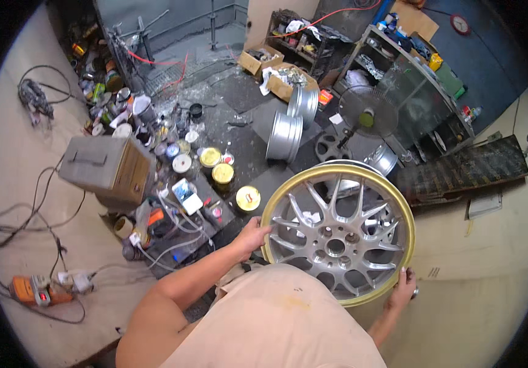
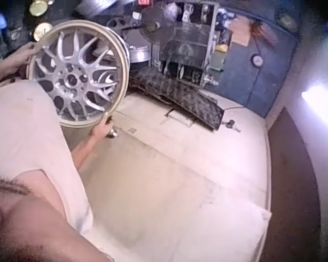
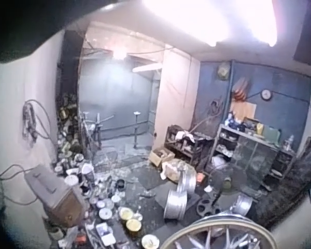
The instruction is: The recorder moves a car rim to a station and then mixes paint in a cup using various cans and a stirring stick.
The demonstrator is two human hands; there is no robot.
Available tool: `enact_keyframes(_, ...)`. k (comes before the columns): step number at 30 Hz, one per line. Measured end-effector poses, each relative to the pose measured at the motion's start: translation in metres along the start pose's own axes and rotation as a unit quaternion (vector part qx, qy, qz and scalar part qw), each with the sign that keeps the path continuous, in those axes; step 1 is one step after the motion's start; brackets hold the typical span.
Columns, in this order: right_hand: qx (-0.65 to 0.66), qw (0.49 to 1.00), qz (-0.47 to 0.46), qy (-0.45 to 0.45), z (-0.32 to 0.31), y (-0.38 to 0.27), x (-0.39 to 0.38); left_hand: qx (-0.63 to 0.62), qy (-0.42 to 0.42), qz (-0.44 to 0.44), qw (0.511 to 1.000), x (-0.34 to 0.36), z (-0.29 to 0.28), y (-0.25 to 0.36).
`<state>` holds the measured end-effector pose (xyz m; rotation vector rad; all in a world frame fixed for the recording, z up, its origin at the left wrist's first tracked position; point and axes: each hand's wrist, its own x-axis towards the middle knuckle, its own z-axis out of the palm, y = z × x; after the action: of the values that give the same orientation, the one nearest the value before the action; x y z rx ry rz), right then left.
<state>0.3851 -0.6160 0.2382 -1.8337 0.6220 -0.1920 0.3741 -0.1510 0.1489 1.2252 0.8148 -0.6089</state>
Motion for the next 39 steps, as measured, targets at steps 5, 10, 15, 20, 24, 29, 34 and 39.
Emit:
enact_keyframes(5, 0.013, 0.999, -0.02, -0.048, 0.0, -0.013, -0.001, -0.019, -0.002, 0.028, 0.999, -0.002, -0.003, 0.002)
enact_keyframes(10, 0.007, 0.999, -0.009, -0.042, 0.015, -0.017, -0.002, -0.006, 0.017, 0.048, 0.999, 0.003, -0.007, 0.01)
enact_keyframes(15, -0.043, 0.997, 0.02, -0.06, 0.01, -0.019, 0.013, -0.02, 0.024, 0.056, 0.998, -0.003, -0.002, -0.005)
enact_keyframes(20, -0.082, 0.993, 0.001, -0.089, 0.023, -0.008, 0.014, -0.016, 0.026, 0.046, 0.999, -0.009, -0.013, -0.015)
enact_keyframes(24, -0.093, 0.989, -0.046, -0.107, 0.047, -0.033, 0.028, -0.088, 0.032, 0.031, 0.995, -0.018, -0.013, -0.032)
enact_keyframes(29, -0.107, 0.981, -0.036, -0.16, 0.052, -0.058, 0.038, -0.131, 0.064, 0.01, 0.989, -0.028, -0.006, -0.072)
enact_keyframes(34, -0.129, 0.979, 0.001, -0.159, 0.045, -0.043, 0.027, -0.123, 0.063, 0.009, 0.99, -0.045, -0.023, -0.066)
enact_keyframes(39, -0.158, 0.968, -0.1, -0.166, 0.077, -0.088, 0.037, -0.098, 0.08, 0.014, 0.992, -0.012, -0.03, -0.046)
